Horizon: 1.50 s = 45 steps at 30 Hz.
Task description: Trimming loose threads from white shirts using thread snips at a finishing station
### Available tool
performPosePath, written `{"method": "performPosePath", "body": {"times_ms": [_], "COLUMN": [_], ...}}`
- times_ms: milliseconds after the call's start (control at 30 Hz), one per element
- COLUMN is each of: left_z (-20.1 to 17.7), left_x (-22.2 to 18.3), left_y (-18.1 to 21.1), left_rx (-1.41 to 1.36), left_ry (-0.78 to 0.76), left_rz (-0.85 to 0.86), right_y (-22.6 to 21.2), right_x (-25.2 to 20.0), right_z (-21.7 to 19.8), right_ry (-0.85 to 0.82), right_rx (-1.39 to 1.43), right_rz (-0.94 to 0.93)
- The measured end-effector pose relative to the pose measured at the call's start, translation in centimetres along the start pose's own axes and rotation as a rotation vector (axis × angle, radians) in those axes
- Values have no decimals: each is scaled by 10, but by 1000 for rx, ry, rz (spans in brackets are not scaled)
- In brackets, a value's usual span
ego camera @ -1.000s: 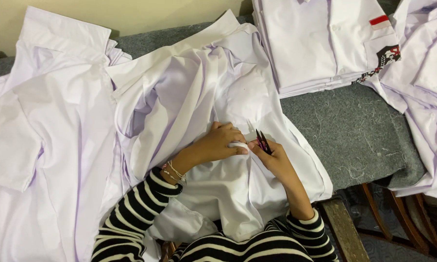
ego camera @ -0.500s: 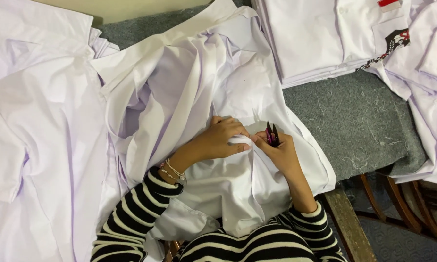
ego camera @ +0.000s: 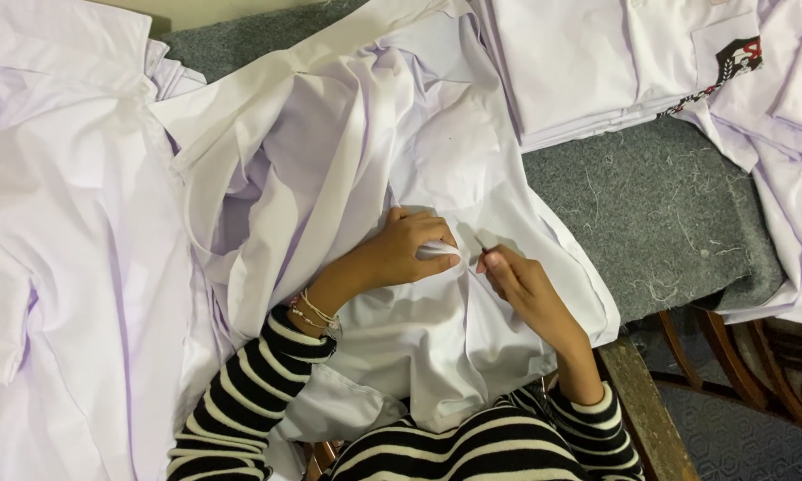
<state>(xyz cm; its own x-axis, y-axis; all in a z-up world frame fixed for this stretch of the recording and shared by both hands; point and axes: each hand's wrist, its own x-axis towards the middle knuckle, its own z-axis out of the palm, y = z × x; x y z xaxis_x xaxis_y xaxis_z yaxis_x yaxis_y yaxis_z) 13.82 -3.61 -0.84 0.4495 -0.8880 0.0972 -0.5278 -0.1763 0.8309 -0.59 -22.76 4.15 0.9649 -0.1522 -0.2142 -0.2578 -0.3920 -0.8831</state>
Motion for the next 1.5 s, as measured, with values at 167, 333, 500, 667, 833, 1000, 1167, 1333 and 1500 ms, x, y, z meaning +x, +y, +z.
{"method": "performPosePath", "body": {"times_ms": [167, 333, 500, 667, 833, 1000, 1167, 1333, 1500], "left_z": [-4, -1, -2, 0, -5, -1, -5, -5, -3], "left_x": [0, 1, 1, 1, -1, 0, 0, -1, 0], "left_y": [5, 1, 3, 1, 5, 0, 4, 2, 2], "left_rx": [-59, -40, -51, -51, -59, -64, -32, -42, -31], "left_ry": [-3, 5, 14, 9, 11, 9, 17, 4, 8], "left_rz": [9, 19, 18, 27, 30, 28, 40, 38, 50], "right_y": [5, 25, 48, 59, 61, 66, 67, 67, 52], "right_x": [-5, 2, 7, 10, 12, 14, 15, 16, 13], "right_z": [1, 3, 7, 9, 8, 8, 7, 6, 6], "right_ry": [-12, 37, 48, 13, 3, -4, -18, -9, 39], "right_rx": [-104, -85, -12, 78, 99, 105, 82, 111, 152], "right_rz": [-19, -17, 20, 95, 115, 122, 101, 96, 94]}}
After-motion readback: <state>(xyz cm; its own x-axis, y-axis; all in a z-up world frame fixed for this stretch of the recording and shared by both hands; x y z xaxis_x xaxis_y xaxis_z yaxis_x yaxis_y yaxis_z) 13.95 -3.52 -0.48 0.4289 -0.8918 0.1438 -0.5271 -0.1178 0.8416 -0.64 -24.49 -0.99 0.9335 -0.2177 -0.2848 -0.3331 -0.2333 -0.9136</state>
